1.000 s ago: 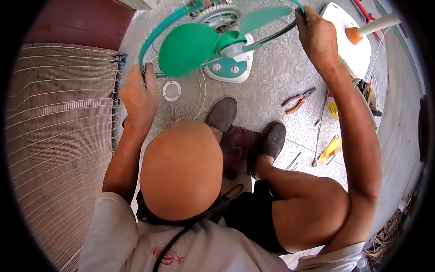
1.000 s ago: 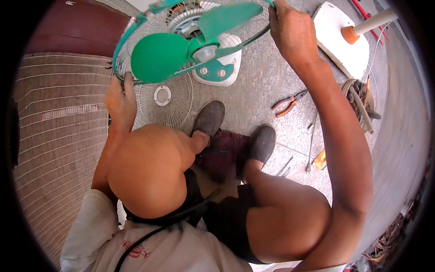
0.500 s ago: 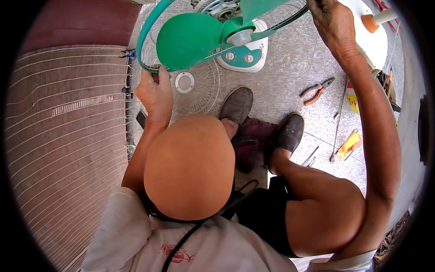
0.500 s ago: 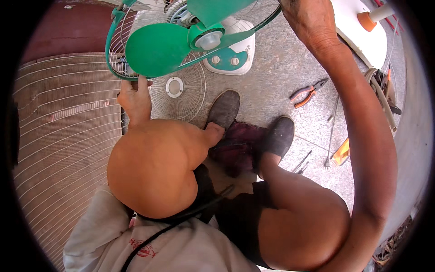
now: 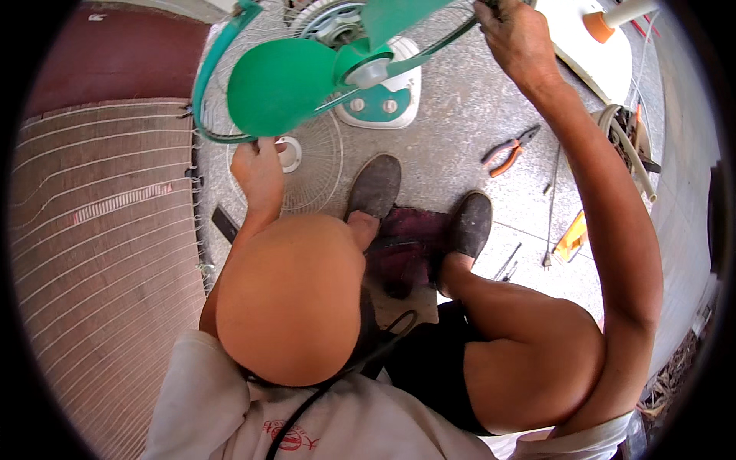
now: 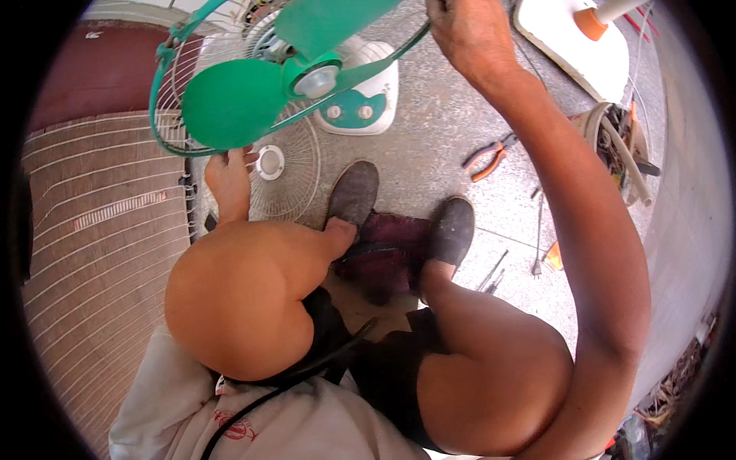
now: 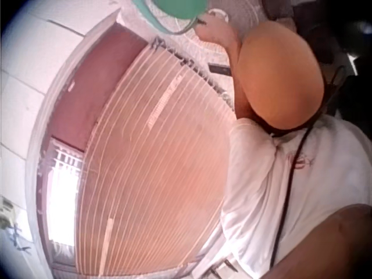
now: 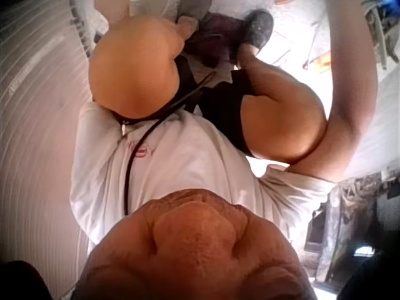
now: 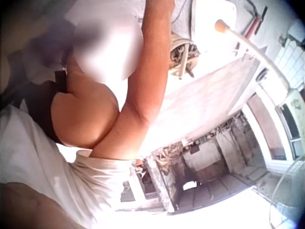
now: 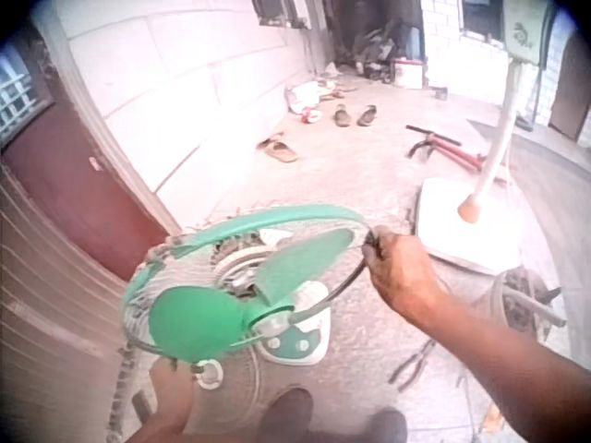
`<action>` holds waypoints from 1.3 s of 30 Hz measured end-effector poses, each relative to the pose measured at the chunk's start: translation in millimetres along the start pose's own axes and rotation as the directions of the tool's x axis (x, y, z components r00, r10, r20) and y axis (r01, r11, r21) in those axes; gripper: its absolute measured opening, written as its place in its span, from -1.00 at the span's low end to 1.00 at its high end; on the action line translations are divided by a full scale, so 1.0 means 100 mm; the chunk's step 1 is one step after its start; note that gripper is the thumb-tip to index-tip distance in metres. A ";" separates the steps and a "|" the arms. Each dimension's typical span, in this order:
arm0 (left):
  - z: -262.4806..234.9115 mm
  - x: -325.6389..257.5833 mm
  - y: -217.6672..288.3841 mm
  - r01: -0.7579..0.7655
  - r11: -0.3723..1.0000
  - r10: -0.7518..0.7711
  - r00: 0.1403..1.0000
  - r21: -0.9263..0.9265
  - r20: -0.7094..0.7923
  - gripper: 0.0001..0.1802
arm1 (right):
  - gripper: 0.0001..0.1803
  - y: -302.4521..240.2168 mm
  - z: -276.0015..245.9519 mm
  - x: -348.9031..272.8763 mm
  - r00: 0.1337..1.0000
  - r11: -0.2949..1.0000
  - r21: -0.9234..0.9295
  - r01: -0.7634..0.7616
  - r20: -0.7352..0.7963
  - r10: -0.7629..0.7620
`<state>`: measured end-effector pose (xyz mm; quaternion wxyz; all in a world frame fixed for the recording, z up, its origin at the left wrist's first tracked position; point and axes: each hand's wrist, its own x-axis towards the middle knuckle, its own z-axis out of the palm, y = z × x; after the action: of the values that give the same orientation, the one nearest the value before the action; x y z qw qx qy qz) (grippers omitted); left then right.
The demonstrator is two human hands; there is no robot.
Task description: The person secures a green plastic tie onto the fan blade assembly, then attaches the front wire cage to the fan head. They align the cage with the mounting points and rotate the locking ring to fasten it in place.
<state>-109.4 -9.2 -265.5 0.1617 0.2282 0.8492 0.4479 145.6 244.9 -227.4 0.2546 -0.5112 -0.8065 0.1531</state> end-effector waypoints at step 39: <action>-0.41 -0.06 0.58 -0.532 0.755 0.616 0.776 0.383 -0.138 -0.86 | -0.81 0.00 0.02 -0.16 0.994 0.997 0.081 0.009 -0.105 -0.001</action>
<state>-109.4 -11.8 -193.9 -0.1350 0.4432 0.8115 0.3563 150.1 230.1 -233.4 0.3174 -0.5058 -0.7864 0.1580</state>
